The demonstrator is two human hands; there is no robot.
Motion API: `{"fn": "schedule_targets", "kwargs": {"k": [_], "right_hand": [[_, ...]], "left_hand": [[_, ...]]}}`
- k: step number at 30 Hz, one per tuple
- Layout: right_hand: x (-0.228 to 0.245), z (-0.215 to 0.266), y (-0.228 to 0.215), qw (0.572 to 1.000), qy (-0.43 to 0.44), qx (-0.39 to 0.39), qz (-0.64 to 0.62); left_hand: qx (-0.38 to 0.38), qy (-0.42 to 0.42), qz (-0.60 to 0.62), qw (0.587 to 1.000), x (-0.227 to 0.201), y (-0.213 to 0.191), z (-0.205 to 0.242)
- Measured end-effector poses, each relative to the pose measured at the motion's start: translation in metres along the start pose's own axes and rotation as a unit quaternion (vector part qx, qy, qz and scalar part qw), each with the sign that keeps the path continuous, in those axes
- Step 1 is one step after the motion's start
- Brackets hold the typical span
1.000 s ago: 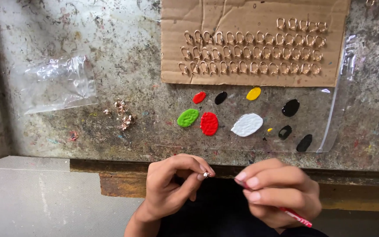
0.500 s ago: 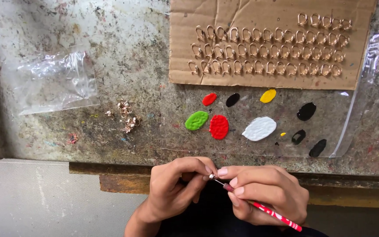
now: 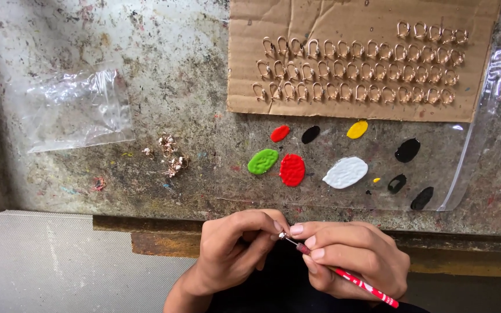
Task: Applying colored paint to small jewelry components using a fine-tipped brush.
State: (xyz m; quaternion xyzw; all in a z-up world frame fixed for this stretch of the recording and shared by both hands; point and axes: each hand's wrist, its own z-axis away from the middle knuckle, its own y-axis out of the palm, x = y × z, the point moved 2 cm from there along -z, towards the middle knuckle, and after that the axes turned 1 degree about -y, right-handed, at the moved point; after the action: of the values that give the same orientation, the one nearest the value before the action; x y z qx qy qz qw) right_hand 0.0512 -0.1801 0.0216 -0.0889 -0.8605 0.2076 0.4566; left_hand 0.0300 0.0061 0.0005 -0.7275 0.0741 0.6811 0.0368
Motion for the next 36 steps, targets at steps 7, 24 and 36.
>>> {"fn": "schedule_targets", "kwargs": {"k": [7,24,36], "right_hand": [[-0.0012,0.0003,0.0037,1.0,-0.005,-0.016,-0.01],[0.0005,-0.0019,0.0021,1.0,0.023,0.01,-0.007],[0.0012,-0.0018,0.0013,0.999,0.038,0.015,-0.004]], "left_hand": [[0.002,0.005,0.013,1.0,0.0019,-0.0018,0.0013],[0.033,0.02,0.049,0.998,0.0078,-0.0051,-0.0003],[0.035,0.024,0.052,0.998,0.0091,-0.0057,-0.0009]]}}
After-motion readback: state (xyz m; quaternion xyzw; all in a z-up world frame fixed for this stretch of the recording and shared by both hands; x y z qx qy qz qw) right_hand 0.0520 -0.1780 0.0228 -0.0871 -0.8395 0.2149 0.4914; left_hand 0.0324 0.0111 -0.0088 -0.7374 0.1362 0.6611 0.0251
